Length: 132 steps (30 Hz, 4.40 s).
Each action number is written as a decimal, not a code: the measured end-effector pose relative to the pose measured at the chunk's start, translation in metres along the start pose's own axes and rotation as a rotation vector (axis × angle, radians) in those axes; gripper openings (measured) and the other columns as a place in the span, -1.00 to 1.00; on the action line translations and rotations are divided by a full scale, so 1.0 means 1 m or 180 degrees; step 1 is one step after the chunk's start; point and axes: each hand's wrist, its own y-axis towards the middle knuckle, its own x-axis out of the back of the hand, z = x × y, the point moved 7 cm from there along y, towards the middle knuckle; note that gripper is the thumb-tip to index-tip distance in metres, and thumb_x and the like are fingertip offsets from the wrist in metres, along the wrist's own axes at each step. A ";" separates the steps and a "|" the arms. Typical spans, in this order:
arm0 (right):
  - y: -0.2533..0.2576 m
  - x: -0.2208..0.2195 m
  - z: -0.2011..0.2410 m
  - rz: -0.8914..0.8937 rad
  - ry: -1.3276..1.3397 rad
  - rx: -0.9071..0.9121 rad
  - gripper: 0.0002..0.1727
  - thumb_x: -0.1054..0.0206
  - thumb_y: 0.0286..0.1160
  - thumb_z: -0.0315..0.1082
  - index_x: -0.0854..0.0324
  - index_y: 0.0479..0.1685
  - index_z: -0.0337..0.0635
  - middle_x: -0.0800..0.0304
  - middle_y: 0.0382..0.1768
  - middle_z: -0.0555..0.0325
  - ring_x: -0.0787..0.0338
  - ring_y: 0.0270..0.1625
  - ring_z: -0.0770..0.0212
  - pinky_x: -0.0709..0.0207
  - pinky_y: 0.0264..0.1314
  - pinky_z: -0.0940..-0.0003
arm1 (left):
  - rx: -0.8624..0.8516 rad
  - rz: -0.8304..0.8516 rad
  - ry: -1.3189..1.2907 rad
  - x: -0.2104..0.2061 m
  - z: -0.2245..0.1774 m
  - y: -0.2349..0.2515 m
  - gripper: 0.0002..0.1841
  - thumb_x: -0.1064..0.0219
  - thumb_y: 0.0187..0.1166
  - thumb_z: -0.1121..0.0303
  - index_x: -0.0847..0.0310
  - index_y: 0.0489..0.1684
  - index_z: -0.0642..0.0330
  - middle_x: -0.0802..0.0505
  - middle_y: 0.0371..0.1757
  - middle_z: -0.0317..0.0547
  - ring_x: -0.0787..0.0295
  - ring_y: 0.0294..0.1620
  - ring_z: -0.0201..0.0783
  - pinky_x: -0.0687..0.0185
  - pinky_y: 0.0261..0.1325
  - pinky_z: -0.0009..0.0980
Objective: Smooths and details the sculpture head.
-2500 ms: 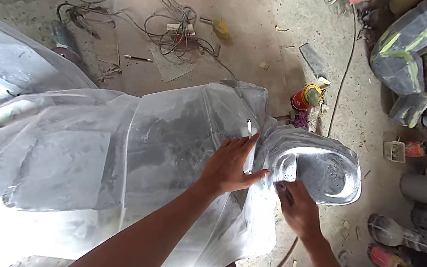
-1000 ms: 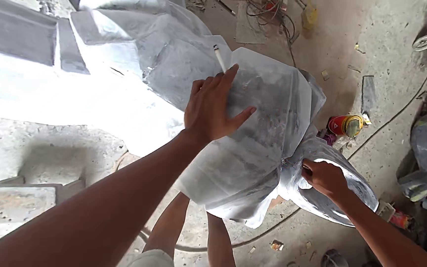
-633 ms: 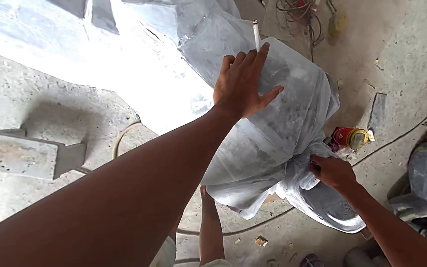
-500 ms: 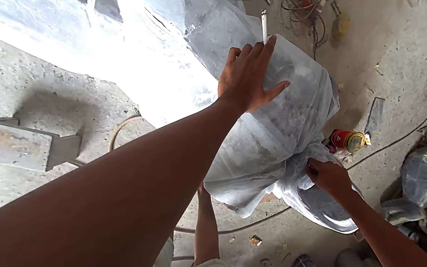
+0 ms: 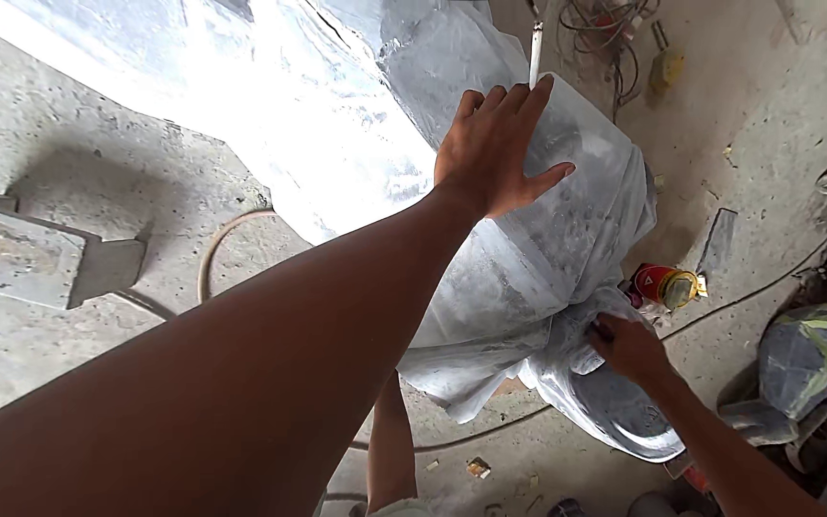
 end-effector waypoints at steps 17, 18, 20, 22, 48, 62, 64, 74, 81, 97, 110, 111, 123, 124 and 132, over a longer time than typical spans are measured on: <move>-0.035 -0.039 0.021 -0.1562 0.1254 -0.1069 -0.54 -0.03 0.83 -0.06 -0.45 0.37 -0.28 -0.73 0.02 -0.32 -0.82 0.03 -0.33 -0.67 -0.02 -0.37 | 0.0000 0.0005 -0.0011 -0.001 -0.001 -0.001 0.11 0.00 0.31 -0.64 -0.19 0.84 -0.04 -0.71 0.46 -0.14 -0.61 0.41 -0.10 -0.31 0.46 -0.04; -0.046 -0.052 0.033 -0.1703 0.1184 -0.1037 -0.56 -0.08 0.80 -0.06 -0.53 0.28 -0.26 -0.73 0.00 -0.30 -0.83 -0.03 -0.29 -0.70 -0.09 -0.30 | 0.0010 0.0016 0.0005 -0.001 -0.002 -0.001 0.11 0.01 0.31 -0.64 -0.19 0.84 -0.05 -0.71 0.45 -0.15 -0.61 0.41 -0.10 -0.32 0.45 -0.04; -0.068 -0.081 0.054 -0.1973 0.1105 -0.1038 -0.61 -0.24 0.71 -0.09 -0.66 0.19 -0.24 -0.69 0.04 -0.31 -0.85 -0.13 -0.23 -0.76 -0.25 -0.17 | 0.0031 0.0036 0.0013 -0.001 -0.003 -0.001 0.12 0.00 0.30 -0.64 -0.18 0.84 -0.05 -0.71 0.45 -0.13 -0.61 0.41 -0.09 -0.31 0.45 -0.03; -0.078 -0.097 0.060 -0.2334 0.1218 -0.1094 -0.66 -0.36 0.63 -0.11 -0.71 0.09 -0.22 -0.69 0.03 -0.23 -0.84 -0.19 -0.15 -0.76 -0.33 -0.07 | 0.0017 0.0015 0.0017 0.000 -0.003 -0.002 0.11 0.00 0.30 -0.64 -0.20 0.82 -0.05 -0.71 0.44 -0.13 -0.61 0.40 -0.08 -0.31 0.46 -0.01; -0.019 -0.045 0.022 -0.2357 0.1215 -0.0792 -0.64 -0.14 0.79 -0.04 -0.65 0.15 -0.11 -0.66 0.01 -0.13 -0.78 0.00 -0.17 -0.70 -0.16 -0.18 | 0.0138 0.0163 0.0011 0.000 -0.006 -0.006 0.07 0.01 0.29 -0.65 -0.27 0.77 -0.10 -0.69 0.51 -0.15 -0.57 0.51 -0.08 -0.23 0.55 0.06; -0.038 -0.059 0.030 -0.2429 0.1378 -0.0804 -0.68 -0.26 0.69 -0.14 -0.71 -0.01 -0.25 -0.69 -0.03 -0.19 -0.81 -0.10 -0.17 -0.73 -0.23 -0.13 | 0.0037 0.0004 -0.0006 0.002 -0.003 -0.001 0.05 -0.03 0.32 -0.61 -0.31 0.75 -0.03 -0.74 0.41 -0.07 -0.61 0.44 -0.02 -0.28 0.49 0.09; -0.024 -0.043 0.015 -0.2424 0.1352 -0.0863 -0.63 -0.21 0.73 -0.08 -0.70 0.03 -0.24 -0.70 -0.01 -0.25 -0.81 -0.04 -0.22 -0.72 -0.15 -0.20 | 0.0036 0.0006 -0.0024 0.001 -0.003 -0.003 0.05 -0.03 0.32 -0.60 -0.32 0.74 -0.03 -0.74 0.43 -0.08 -0.60 0.46 -0.04 -0.26 0.51 0.09; -0.041 -0.053 0.020 -0.2467 0.1384 -0.0904 -0.70 -0.28 0.67 -0.16 -0.75 -0.01 -0.23 -0.72 -0.04 -0.23 -0.83 -0.15 -0.19 -0.73 -0.28 -0.14 | -0.0019 0.0046 0.0063 -0.002 -0.004 -0.003 0.03 -0.02 0.35 -0.60 -0.32 0.74 -0.02 -0.74 0.43 -0.07 -0.59 0.47 -0.02 -0.23 0.53 0.11; -0.052 -0.073 0.040 -0.2406 0.1404 -0.1105 -0.71 -0.27 0.67 -0.18 -0.74 0.02 -0.22 -0.71 0.00 -0.20 -0.84 -0.16 -0.14 -0.76 -0.30 -0.07 | -0.0016 0.0014 0.0069 0.000 -0.004 0.000 0.03 -0.01 0.34 -0.60 -0.32 0.74 -0.04 -0.73 0.44 -0.10 -0.58 0.47 -0.04 -0.23 0.52 0.10; -0.017 -0.040 0.030 -0.2303 0.1266 -0.0717 -0.70 -0.23 0.73 -0.11 -0.70 0.06 -0.12 -0.67 -0.03 -0.17 -0.80 -0.14 -0.18 -0.69 -0.33 -0.15 | 0.0013 0.0100 0.0109 0.000 -0.002 -0.001 0.03 -0.01 0.33 -0.61 -0.32 0.74 -0.06 -0.71 0.49 -0.12 -0.55 0.52 -0.05 -0.20 0.56 0.10; -0.010 -0.018 0.029 -0.1513 0.0767 -0.0303 -0.73 -0.36 0.63 -0.17 -0.68 0.19 -0.03 -0.69 -0.04 -0.12 -0.82 -0.16 -0.16 -0.71 -0.33 -0.16 | 0.0026 0.0108 0.0048 0.001 -0.006 -0.004 0.06 -0.03 0.31 -0.61 -0.30 0.75 -0.05 -0.71 0.47 -0.14 -0.57 0.49 -0.07 -0.23 0.53 0.06; -0.015 -0.017 0.028 -0.1487 0.0707 -0.0272 -0.74 -0.36 0.63 -0.15 -0.69 0.15 -0.03 -0.69 -0.06 -0.11 -0.82 -0.18 -0.16 -0.71 -0.34 -0.15 | 0.0028 0.0099 0.0063 0.001 -0.005 -0.004 0.06 -0.03 0.31 -0.62 -0.31 0.75 -0.04 -0.72 0.46 -0.14 -0.57 0.48 -0.07 -0.24 0.53 0.05; 0.000 -0.005 0.021 -0.1170 0.0586 0.0111 -0.73 -0.47 0.52 -0.16 -0.74 -0.01 -0.15 -0.76 -0.08 -0.11 -0.84 -0.13 -0.18 -0.70 -0.24 -0.25 | 0.0046 0.0144 0.0069 0.000 -0.002 -0.003 0.08 0.02 0.31 -0.64 -0.29 0.76 -0.03 -0.73 0.43 -0.12 -0.58 0.46 -0.06 -0.26 0.50 0.03; 0.008 -0.002 0.021 -0.1158 0.0571 0.0121 -0.72 -0.46 0.53 -0.14 -0.74 -0.01 -0.15 -0.77 -0.08 -0.12 -0.84 -0.11 -0.19 -0.69 -0.22 -0.27 | 0.0031 0.0146 0.0074 0.000 -0.002 -0.001 0.08 0.02 0.31 -0.64 -0.29 0.76 -0.03 -0.73 0.43 -0.11 -0.58 0.46 -0.05 -0.26 0.50 0.03; 0.014 0.003 0.021 -0.0980 0.0654 -0.0022 -0.72 -0.47 0.51 -0.10 -0.75 -0.05 -0.12 -0.78 -0.11 -0.10 -0.83 -0.06 -0.19 -0.67 -0.18 -0.30 | 0.0007 0.0130 0.0059 0.001 -0.001 -0.002 0.07 0.01 0.32 -0.63 -0.30 0.76 -0.02 -0.74 0.42 -0.10 -0.59 0.45 -0.05 -0.27 0.49 0.03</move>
